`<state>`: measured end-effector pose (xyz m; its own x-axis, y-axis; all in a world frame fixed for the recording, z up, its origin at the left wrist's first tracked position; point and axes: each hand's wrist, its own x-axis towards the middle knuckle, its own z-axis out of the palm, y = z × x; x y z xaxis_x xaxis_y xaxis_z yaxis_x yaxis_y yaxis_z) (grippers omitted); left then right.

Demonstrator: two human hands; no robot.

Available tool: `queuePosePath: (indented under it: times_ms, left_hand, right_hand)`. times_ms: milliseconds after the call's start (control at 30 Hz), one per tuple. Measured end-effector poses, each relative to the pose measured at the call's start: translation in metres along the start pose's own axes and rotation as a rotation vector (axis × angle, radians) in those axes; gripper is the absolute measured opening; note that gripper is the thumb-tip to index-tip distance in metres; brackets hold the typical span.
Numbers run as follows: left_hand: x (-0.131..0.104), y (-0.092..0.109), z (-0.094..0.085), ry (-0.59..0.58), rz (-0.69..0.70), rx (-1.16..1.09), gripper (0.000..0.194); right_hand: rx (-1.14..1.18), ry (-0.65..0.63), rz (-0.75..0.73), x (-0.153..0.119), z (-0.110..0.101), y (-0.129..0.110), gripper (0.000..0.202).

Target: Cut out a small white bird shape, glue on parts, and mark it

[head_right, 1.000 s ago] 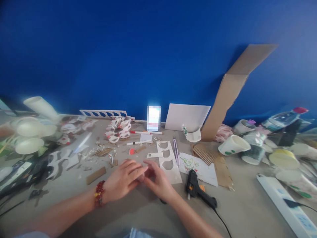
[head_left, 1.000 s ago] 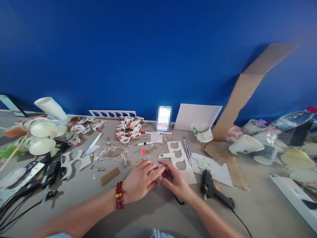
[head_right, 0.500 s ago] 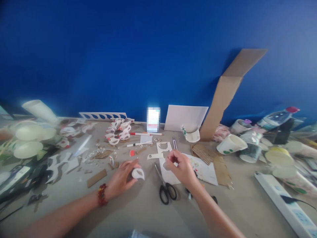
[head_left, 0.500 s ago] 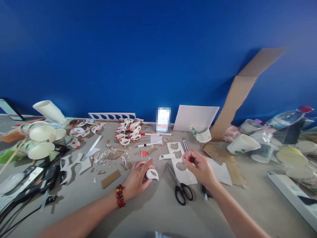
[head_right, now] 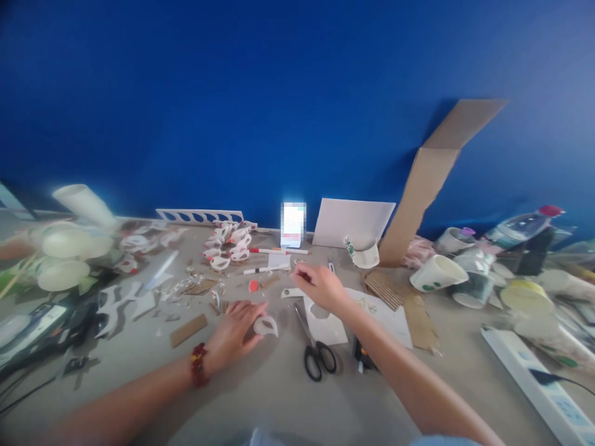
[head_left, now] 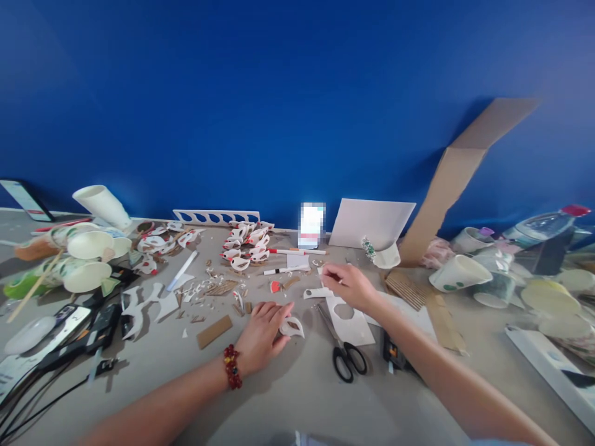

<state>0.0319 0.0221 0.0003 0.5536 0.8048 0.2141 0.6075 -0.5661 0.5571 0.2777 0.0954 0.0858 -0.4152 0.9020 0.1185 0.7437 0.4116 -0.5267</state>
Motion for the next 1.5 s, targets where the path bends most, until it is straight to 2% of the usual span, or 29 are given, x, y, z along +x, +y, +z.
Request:
queuePosePath:
  times_ms: [67,133,233,300,433,533,633,733,867,1000,1100,1167,1233,1267,1333,1433,1500]
  left_hand:
    - [-0.001,0.001,0.0,0.006,0.014,-0.001,0.065]
    - [-0.001,0.003,-0.001,0.018,0.028,0.0,0.061]
    - [-0.002,0.005,-0.004,0.067,0.039,0.006,0.047]
    - [-0.002,0.004,-0.008,0.121,0.037,0.001,0.034]
    - [0.0,-0.005,-0.022,0.252,-0.005,0.02,0.02]
    - [0.006,-0.014,-0.037,0.335,-0.065,0.124,0.026]
    - [0.016,-0.021,-0.049,0.355,-0.096,0.3,0.035]
    - [0.024,-0.023,-0.057,0.299,-0.077,0.423,0.018]
    - [0.023,-0.017,-0.063,0.207,-0.001,0.438,0.021]
    - [0.011,0.004,-0.071,0.076,0.035,0.245,0.025]
    - [0.0,0.011,-0.081,-0.054,0.041,0.066,0.032]
    - [-0.009,0.004,-0.091,-0.077,-0.019,-0.01,0.036]
    - [-0.015,-0.011,-0.102,-0.039,-0.182,-0.062,0.04]
    - [-0.016,-0.019,-0.106,0.02,-0.247,-0.027,0.041]
    - [-0.013,-0.032,-0.11,0.104,-0.218,0.095,0.033]
    - [0.007,-0.039,-0.102,0.127,-0.075,0.269,0.023]
    - [0.022,-0.042,-0.09,0.15,-0.061,0.379,0.017]
  right_hand:
    - [-0.161,-0.034,-0.113,0.018,0.019,-0.001,0.022]
    - [-0.199,-0.043,-0.154,0.038,0.04,-0.002,0.016]
    - [-0.252,-0.057,-0.194,0.065,0.064,-0.003,0.015]
    - [-0.291,-0.08,-0.229,0.077,0.073,-0.004,0.011]
    - [-0.374,-0.117,-0.279,0.082,0.071,-0.011,0.009]
    - [-0.434,-0.146,-0.307,0.074,0.061,-0.022,0.013]
    - [-0.467,-0.184,-0.36,0.063,0.051,-0.037,0.015]
    - [-0.488,-0.228,-0.383,0.053,0.043,-0.049,0.015]
    - [-0.529,-0.262,-0.349,0.037,0.035,-0.057,0.018]
    - [-0.557,-0.229,-0.478,0.009,0.03,-0.066,0.023]
    - [-0.511,-0.175,-0.577,-0.012,0.018,-0.061,0.025]
    - [-0.489,-0.146,-0.54,-0.023,0.001,-0.045,0.025]
    - [-0.458,-0.059,-0.385,-0.032,-0.019,-0.024,0.029]
    - [-0.431,-0.004,-0.3,-0.037,-0.027,-0.014,0.031]
    - [-0.28,0.06,-0.152,-0.045,-0.035,-0.004,0.027]
    - [0.155,-0.054,-0.018,-0.056,-0.018,-0.013,0.032]
    - [0.496,-0.1,0.004,-0.062,0.003,-0.025,0.031]
